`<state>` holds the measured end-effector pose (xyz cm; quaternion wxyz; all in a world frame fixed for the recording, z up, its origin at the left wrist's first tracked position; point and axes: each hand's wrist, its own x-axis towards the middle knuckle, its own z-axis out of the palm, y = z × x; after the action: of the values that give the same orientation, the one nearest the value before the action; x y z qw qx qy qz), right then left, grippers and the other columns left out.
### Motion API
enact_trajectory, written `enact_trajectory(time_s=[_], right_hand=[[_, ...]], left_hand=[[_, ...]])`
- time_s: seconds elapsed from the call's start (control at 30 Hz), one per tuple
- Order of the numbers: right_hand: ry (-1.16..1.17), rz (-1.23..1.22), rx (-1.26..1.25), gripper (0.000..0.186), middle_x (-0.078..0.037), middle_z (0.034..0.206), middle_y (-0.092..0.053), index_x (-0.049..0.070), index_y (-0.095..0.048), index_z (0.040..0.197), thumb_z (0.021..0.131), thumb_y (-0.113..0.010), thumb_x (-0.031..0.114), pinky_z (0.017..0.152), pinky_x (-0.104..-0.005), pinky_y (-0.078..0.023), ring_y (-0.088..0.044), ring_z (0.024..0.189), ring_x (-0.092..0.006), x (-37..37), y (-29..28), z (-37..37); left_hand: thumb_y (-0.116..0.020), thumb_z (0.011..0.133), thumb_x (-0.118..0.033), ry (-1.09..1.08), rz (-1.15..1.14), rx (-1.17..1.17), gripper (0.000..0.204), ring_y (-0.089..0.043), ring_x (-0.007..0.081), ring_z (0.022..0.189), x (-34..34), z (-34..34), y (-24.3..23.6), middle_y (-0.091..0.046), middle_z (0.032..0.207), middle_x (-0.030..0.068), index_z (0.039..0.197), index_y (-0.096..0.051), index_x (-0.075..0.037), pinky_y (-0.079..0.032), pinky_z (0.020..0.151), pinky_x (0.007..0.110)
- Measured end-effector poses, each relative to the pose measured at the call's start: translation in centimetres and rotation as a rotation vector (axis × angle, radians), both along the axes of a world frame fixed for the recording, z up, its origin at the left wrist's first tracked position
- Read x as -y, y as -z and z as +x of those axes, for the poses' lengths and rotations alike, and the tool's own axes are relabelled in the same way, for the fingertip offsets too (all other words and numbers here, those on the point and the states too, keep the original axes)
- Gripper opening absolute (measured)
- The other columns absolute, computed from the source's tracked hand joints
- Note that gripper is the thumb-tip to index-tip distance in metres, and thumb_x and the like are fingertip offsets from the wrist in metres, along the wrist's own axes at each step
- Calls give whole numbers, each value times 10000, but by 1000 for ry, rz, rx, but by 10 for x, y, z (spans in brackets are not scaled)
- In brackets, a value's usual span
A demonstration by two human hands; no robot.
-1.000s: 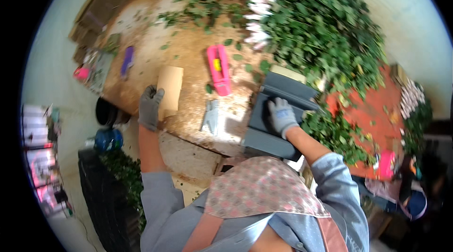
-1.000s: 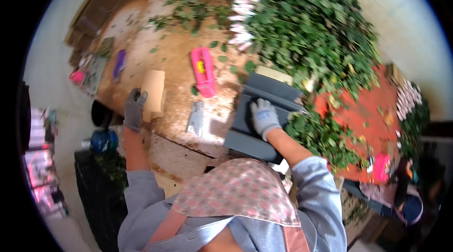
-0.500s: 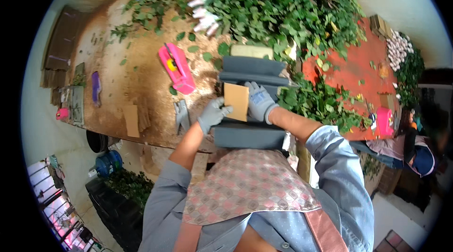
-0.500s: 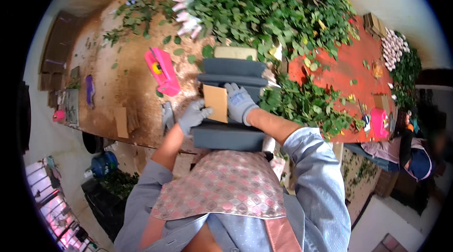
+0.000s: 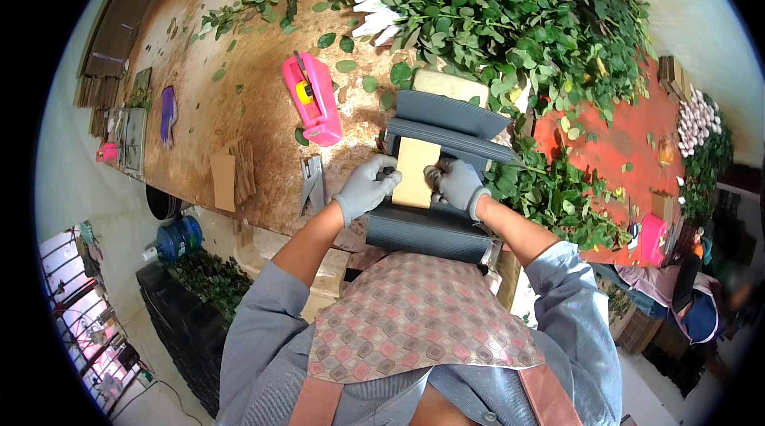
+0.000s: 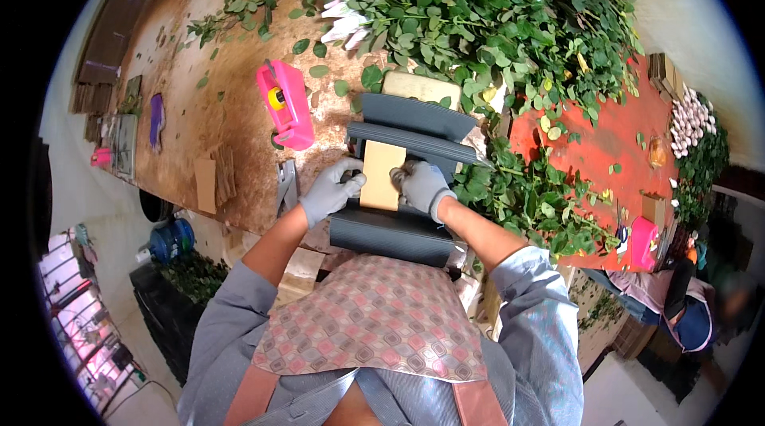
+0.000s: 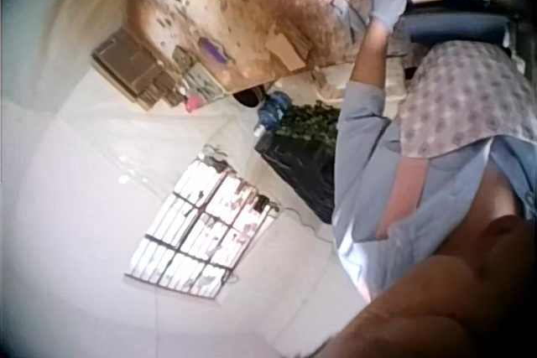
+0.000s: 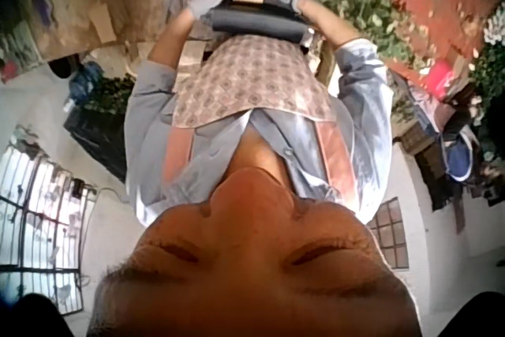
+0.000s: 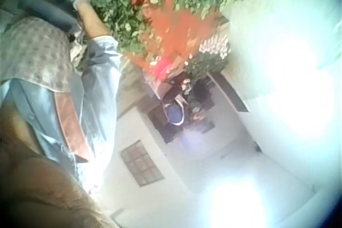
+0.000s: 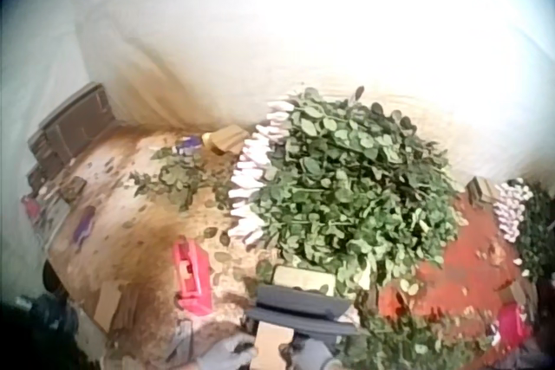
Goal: The person arranges white flowers and green leaves into a black rectangular box. They place a cardboard insert into the box, add a layer of green leaves, and then carefully arrange the white flowers on top. The person repeats this process, filling the box with layers of leaves and flowers.
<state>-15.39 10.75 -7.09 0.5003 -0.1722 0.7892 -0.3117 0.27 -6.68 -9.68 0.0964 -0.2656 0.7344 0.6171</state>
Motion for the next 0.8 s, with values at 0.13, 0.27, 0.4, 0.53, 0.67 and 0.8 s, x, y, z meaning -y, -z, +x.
enact_trajectory(time_s=[0.13, 0.27, 0.4, 0.53, 0.67, 0.8], right_hand=[[-135, 47, -312, 379, -252, 779, -700, -23, -713, 1041, 971, -545, 309, 739, -442, -563, -725, 747, -369, 1, 3, 8], [-183, 140, -336, 356, -228, 815, -718, -9, -735, 995, 956, -559, 299, 766, -445, -565, -732, 785, -370, 1, 16, 3], [-512, 203, -406, 362, -225, 857, -724, -7, -750, 946, 923, -567, 305, 784, -438, -567, -729, 838, -372, 10, 21, -9], [-466, 352, -261, 273, -212, 866, -734, 13, -770, 877, 840, -626, 243, 804, -431, -570, -731, 868, -352, 23, 36, -12], [-652, 372, -320, 288, -212, 800, -727, -6, -764, 870, 854, -616, 241, 783, -435, -567, -739, 846, -335, 28, 30, -15], [-407, 397, -214, 314, -212, 752, -719, -22, -756, 857, 877, -597, 248, 766, -433, -568, -743, 806, -334, 24, 30, -9]], left_hand=[[-690, 931, -289, 154, -130, -20, 491, -644, 213, 973, 0, -2, -39, -657, 1098, 146, 1285, -549, 21, -525, 878, 355], [-680, 888, -474, 825, -163, -25, 659, -624, 370, 1122, 1, -10, -92, -614, 1234, 232, 1319, -543, 6, -489, 976, 425], [-601, 890, -562, 1141, -413, 177, 740, -584, 415, 1205, -25, -18, -117, -565, 1320, 279, 1328, -536, 30, -454, 1046, 451], [-584, 877, -465, 1155, -422, 260, 625, -598, 401, 1205, -26, -29, -87, -539, 1385, 263, 1253, -610, 34, -482, 1011, 452], [-559, 875, -433, 1164, -408, 257, 554, -641, 381, 1143, -25, -31, -63, -633, 1257, 250, 1149, -676, 34, -503, 975, 442], [-560, 875, -433, 1115, -417, 284, 508, -668, 371, 1091, -29, -29, -53, -680, 1168, 240, 1073, -718, 7, -518, 943, 433]])
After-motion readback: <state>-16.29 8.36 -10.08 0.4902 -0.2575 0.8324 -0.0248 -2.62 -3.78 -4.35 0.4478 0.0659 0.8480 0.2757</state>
